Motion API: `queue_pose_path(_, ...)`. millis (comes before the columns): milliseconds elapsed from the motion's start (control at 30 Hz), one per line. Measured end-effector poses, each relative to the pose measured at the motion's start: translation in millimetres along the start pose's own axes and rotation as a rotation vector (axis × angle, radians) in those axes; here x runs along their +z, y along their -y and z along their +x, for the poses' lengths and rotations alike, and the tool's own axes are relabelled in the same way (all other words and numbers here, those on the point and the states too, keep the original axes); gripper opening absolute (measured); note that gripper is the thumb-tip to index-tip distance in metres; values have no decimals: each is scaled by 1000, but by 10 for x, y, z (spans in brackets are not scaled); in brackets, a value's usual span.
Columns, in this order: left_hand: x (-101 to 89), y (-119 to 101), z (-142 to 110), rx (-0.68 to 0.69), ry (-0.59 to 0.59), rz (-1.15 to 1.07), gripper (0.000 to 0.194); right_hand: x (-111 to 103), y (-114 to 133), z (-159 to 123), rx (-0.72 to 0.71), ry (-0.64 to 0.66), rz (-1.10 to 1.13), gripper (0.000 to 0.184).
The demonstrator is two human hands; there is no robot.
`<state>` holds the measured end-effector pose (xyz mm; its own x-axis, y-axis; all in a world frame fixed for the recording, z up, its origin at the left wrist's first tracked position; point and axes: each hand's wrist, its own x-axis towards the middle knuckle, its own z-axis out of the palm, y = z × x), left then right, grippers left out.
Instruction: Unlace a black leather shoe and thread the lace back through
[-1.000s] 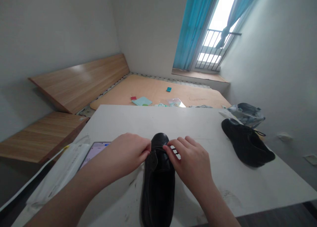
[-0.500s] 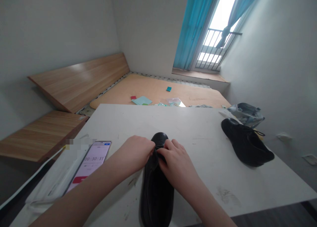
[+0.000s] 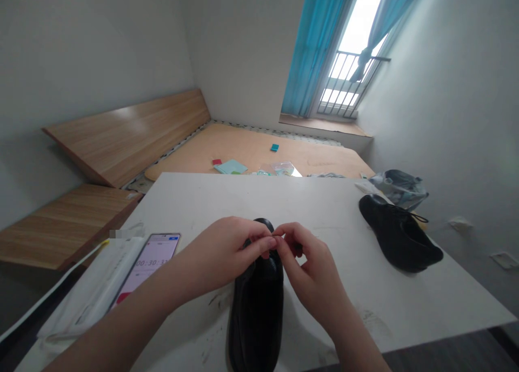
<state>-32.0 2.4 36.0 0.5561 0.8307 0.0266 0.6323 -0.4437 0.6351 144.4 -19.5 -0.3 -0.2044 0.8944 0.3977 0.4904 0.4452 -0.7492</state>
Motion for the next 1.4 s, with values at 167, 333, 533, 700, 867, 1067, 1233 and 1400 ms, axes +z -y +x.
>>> queue_pose_path(167,-8,-143,-87,-31,-74,-238,19,-120,54,-64,38,-74,465,14)
queue_pose_path(333,62,-197,-81,-60,-232,-489,14,-159,69,-77,158,-64,1148,10)
queue_pose_path(533,124,-167,19,-83,-328,-624,19,-59,82,-66,291,-76,1403,6)
queue_pose_path(700,183,-142,64,-32,-206,-869,21,31,53,-83,367,-63,1209,11)
queue_pose_path(867,199,-155,71,-41,-181,-892,19,55,21,-109,336,-86,1176,9)
queue_pose_path(1067,184,-160,70,16,-295,-645,14,61,-37,-149,317,-114,1131,4)
queue_pose_path(1233,190,-180,53,38,-298,-588,12,74,-79,-175,331,-157,1010,10)
queue_pose_path(1400,215,-194,48,55,-302,-528,12,86,-76,-134,388,-147,1040,20)
